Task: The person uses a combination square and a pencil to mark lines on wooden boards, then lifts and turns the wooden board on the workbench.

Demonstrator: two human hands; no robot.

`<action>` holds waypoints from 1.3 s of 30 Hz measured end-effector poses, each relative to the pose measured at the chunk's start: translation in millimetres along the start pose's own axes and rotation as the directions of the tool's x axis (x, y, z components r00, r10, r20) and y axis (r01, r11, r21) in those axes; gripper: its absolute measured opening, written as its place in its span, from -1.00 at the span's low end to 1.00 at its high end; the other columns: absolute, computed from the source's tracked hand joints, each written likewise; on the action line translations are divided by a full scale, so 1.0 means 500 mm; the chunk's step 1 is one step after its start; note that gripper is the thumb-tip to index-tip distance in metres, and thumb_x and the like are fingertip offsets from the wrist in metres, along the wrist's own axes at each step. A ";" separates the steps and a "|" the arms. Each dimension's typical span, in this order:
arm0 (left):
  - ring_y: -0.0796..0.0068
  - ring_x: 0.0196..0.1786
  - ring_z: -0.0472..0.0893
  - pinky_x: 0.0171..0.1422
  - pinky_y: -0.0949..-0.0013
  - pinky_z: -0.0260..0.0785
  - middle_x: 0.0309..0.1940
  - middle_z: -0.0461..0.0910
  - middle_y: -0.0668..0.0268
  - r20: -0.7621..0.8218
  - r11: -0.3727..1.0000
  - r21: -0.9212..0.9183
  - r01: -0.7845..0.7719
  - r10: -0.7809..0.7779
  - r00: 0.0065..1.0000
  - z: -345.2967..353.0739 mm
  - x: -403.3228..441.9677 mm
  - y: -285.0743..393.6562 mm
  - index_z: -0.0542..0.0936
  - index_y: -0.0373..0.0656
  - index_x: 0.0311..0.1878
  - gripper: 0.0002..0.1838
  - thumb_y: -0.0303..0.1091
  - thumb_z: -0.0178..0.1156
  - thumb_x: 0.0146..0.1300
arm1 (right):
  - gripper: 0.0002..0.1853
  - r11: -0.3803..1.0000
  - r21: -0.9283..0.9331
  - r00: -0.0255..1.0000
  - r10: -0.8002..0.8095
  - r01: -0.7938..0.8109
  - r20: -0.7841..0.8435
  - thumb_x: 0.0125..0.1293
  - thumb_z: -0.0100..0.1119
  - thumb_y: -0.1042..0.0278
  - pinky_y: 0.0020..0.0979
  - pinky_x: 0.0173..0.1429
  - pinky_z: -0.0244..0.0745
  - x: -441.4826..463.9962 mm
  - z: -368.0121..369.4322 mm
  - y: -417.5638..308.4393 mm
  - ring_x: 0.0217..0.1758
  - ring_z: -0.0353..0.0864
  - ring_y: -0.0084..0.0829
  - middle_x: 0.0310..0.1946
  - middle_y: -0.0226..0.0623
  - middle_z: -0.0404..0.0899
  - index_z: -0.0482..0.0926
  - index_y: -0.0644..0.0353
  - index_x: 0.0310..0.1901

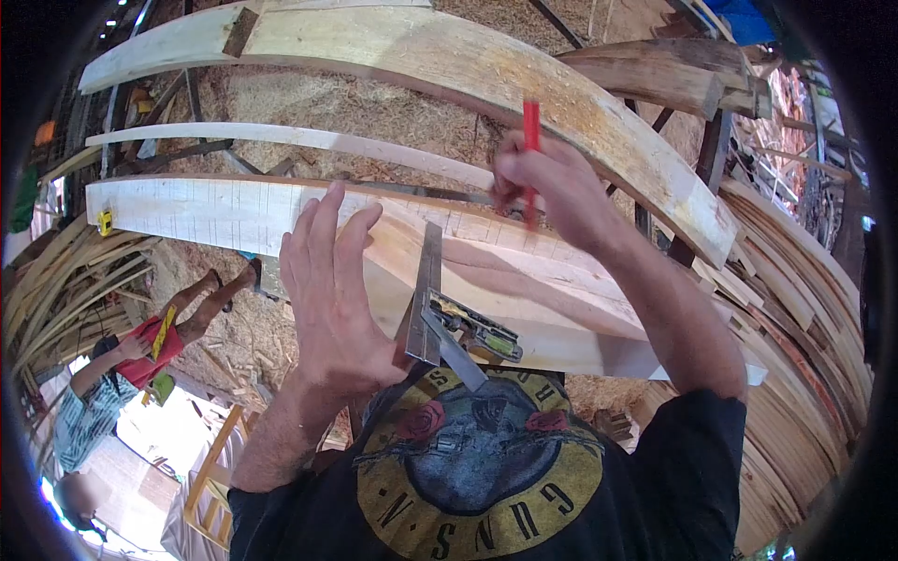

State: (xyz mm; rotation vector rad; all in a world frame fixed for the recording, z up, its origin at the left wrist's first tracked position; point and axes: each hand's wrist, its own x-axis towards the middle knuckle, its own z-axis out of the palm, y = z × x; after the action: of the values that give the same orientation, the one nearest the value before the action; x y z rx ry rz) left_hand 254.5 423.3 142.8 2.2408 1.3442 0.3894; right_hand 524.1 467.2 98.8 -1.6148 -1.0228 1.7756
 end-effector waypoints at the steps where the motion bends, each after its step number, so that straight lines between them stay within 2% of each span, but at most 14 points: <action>1: -0.35 0.51 0.19 0.50 -0.32 0.00 0.52 0.17 -0.20 -0.005 1.000 -0.021 0.002 -0.002 1.000 0.000 -0.001 0.000 0.31 -0.21 0.50 0.18 0.34 0.46 -0.12 | -0.78 0.999 -0.014 0.996 0.034 -0.033 0.083 0.39 0.22 0.24 -0.35 -0.12 0.50 -0.037 -0.013 -0.027 -0.30 0.56 -0.45 -0.36 -0.30 0.61 0.62 0.25 -0.17; 2: -0.35 0.52 0.19 0.52 -0.33 -0.01 0.53 0.16 -0.21 0.003 1.000 -0.008 0.012 -0.012 1.000 -0.001 -0.002 0.002 0.27 -0.23 0.52 0.20 0.33 0.46 -0.09 | -0.80 0.997 -0.031 0.984 0.068 -0.064 0.165 0.37 0.23 0.28 -0.34 -0.12 0.51 -0.071 -0.019 -0.037 -0.29 0.56 -0.44 -0.36 -0.29 0.60 0.62 0.24 -0.15; 3: -0.36 0.53 0.18 0.54 -0.33 -0.03 0.53 0.15 -0.22 0.010 1.000 0.005 0.023 -0.023 1.000 -0.003 -0.002 0.005 0.24 -0.25 0.55 0.21 0.32 0.45 -0.07 | -0.79 0.974 -0.182 0.977 -0.102 0.137 0.188 0.32 0.27 0.31 -0.32 -0.13 0.53 -0.101 -0.015 -0.021 -0.28 0.60 -0.40 -0.35 -0.25 0.60 0.61 0.24 -0.12; 4: -0.36 0.54 0.17 0.56 -0.33 -0.05 0.54 0.14 -0.23 0.017 0.999 0.017 0.034 -0.034 0.999 -0.004 -0.002 0.006 0.21 -0.27 0.57 0.22 0.30 0.44 -0.04 | -0.76 0.888 -0.320 0.936 -0.263 0.330 0.235 0.27 0.30 0.34 -0.31 -0.13 0.56 -0.131 -0.006 -0.006 -0.27 0.64 -0.36 -0.34 -0.21 0.60 0.61 0.24 -0.08; 6: -0.36 0.56 0.16 0.58 -0.34 -0.07 0.55 0.14 -0.26 -0.024 1.000 0.000 -0.003 0.003 1.000 0.002 -0.001 0.000 0.17 -0.31 0.58 0.22 0.28 0.43 0.01 | -0.61 0.885 -0.340 0.925 -0.212 0.318 0.314 0.20 0.43 0.29 -0.27 -0.14 0.62 -0.195 0.012 -0.018 -0.20 0.71 -0.22 -0.27 -0.14 0.60 0.58 0.25 0.02; 9: -0.37 0.56 0.18 0.58 -0.34 -0.03 0.53 0.15 -0.30 -0.072 1.000 -0.024 0.001 -0.003 0.997 0.003 -0.002 0.003 0.15 -0.40 0.57 0.19 0.25 0.42 0.09 | -0.49 0.826 -0.437 0.929 -0.259 0.356 0.266 0.14 0.52 0.19 -0.22 -0.14 0.66 -0.229 0.045 -0.020 -0.16 0.73 -0.11 -0.14 -0.13 0.60 0.58 0.20 0.08; 12: -0.41 0.54 0.22 0.55 -0.35 0.03 0.52 0.16 -0.36 -0.131 1.000 -0.026 0.011 -0.014 0.991 0.004 -0.004 0.006 0.17 -0.47 0.54 0.18 0.25 0.42 0.12 | -0.42 0.748 -0.546 0.923 -0.258 0.377 0.285 0.10 0.57 0.12 -0.17 -0.18 0.67 -0.228 0.067 -0.020 -0.15 0.71 -0.11 -0.08 -0.18 0.57 0.57 0.16 0.11; 18: -0.43 0.52 0.24 0.54 -0.34 0.08 0.51 0.14 -0.42 -0.200 0.999 -0.020 0.038 -0.041 0.979 0.005 -0.017 0.003 0.18 -0.53 0.51 0.19 0.15 0.52 0.07 | -0.48 0.647 -0.658 0.923 -0.263 0.384 0.280 0.12 0.49 0.23 -0.18 -0.22 0.66 -0.225 0.089 -0.015 -0.15 0.71 -0.13 -0.07 -0.20 0.57 0.58 0.17 0.12; 22: -0.43 0.55 0.18 0.56 -0.34 0.08 0.53 0.06 -0.41 -0.204 0.987 -0.156 0.032 -0.063 0.977 0.005 -0.029 -0.026 0.04 -0.54 0.56 0.30 -0.06 0.65 -0.05 | -0.48 0.675 -0.630 0.923 -0.282 0.385 0.261 0.12 0.45 0.28 -0.19 -0.24 0.66 -0.224 0.094 -0.023 -0.17 0.71 -0.14 -0.07 -0.18 0.58 0.58 0.20 0.13; 25: -0.38 0.58 0.14 0.61 -0.26 0.07 0.55 0.01 -0.40 -0.058 0.950 -0.292 0.112 -0.134 0.989 -0.010 -0.038 -0.044 -0.13 -0.56 0.58 0.43 -0.21 0.71 -0.15 | -0.47 0.691 -0.609 0.921 -0.281 0.390 0.271 0.09 0.45 0.30 -0.20 -0.26 0.66 -0.221 0.092 -0.036 -0.20 0.72 -0.15 -0.12 -0.17 0.59 0.60 0.22 0.13; 27: -0.35 0.58 0.16 0.63 -0.19 0.10 0.55 0.02 -0.40 -0.077 0.925 -0.368 0.091 -0.128 0.989 0.002 -0.043 -0.054 -0.19 -0.56 0.59 0.47 -0.25 0.72 -0.16 | -0.47 0.677 -0.623 0.920 -0.270 0.391 0.283 0.07 0.45 0.30 -0.22 -0.27 0.66 -0.222 0.093 -0.029 -0.23 0.72 -0.16 -0.17 -0.17 0.60 0.61 0.23 0.12; 31: -0.28 0.58 0.21 0.62 -0.10 0.18 0.54 0.04 -0.39 -0.094 0.862 -0.499 0.086 -0.153 0.984 0.028 -0.051 -0.067 -0.24 -0.56 0.59 0.48 -0.28 0.72 -0.14 | -0.53 0.634 -0.588 0.864 -0.373 0.503 0.338 0.05 0.45 0.35 -0.24 -0.31 0.65 -0.216 0.101 -0.013 -0.26 0.73 -0.19 -0.25 -0.18 0.63 0.64 0.27 0.04; 37: -0.30 0.55 0.27 0.59 -0.10 0.22 0.51 0.12 -0.37 -0.098 0.856 -0.503 0.121 -0.196 0.976 0.048 -0.059 -0.076 -0.26 -0.51 0.61 0.47 -0.27 0.70 -0.10 | -0.66 0.623 -0.557 0.833 -0.459 0.549 0.308 0.12 0.44 0.45 -0.28 -0.40 0.62 -0.189 0.125 -0.024 -0.36 0.72 -0.22 -0.29 -0.17 0.64 0.66 0.30 -0.04; 39: -0.28 0.55 0.28 0.59 -0.11 0.22 0.52 0.13 -0.36 -0.076 0.812 -0.566 0.142 -0.223 0.972 0.039 -0.060 -0.074 -0.26 -0.49 0.61 0.45 -0.29 0.68 -0.08 | -0.68 0.628 -0.550 0.831 -0.468 0.551 0.300 0.14 0.44 0.45 -0.29 -0.42 0.61 -0.174 0.133 -0.039 -0.39 0.71 -0.23 -0.31 -0.18 0.64 0.66 0.30 -0.05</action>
State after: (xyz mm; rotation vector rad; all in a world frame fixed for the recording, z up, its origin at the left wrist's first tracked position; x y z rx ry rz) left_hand 222.6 406.1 106.6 1.6074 1.2901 0.7713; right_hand 469.6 396.9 165.7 -1.3216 -2.0645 1.2035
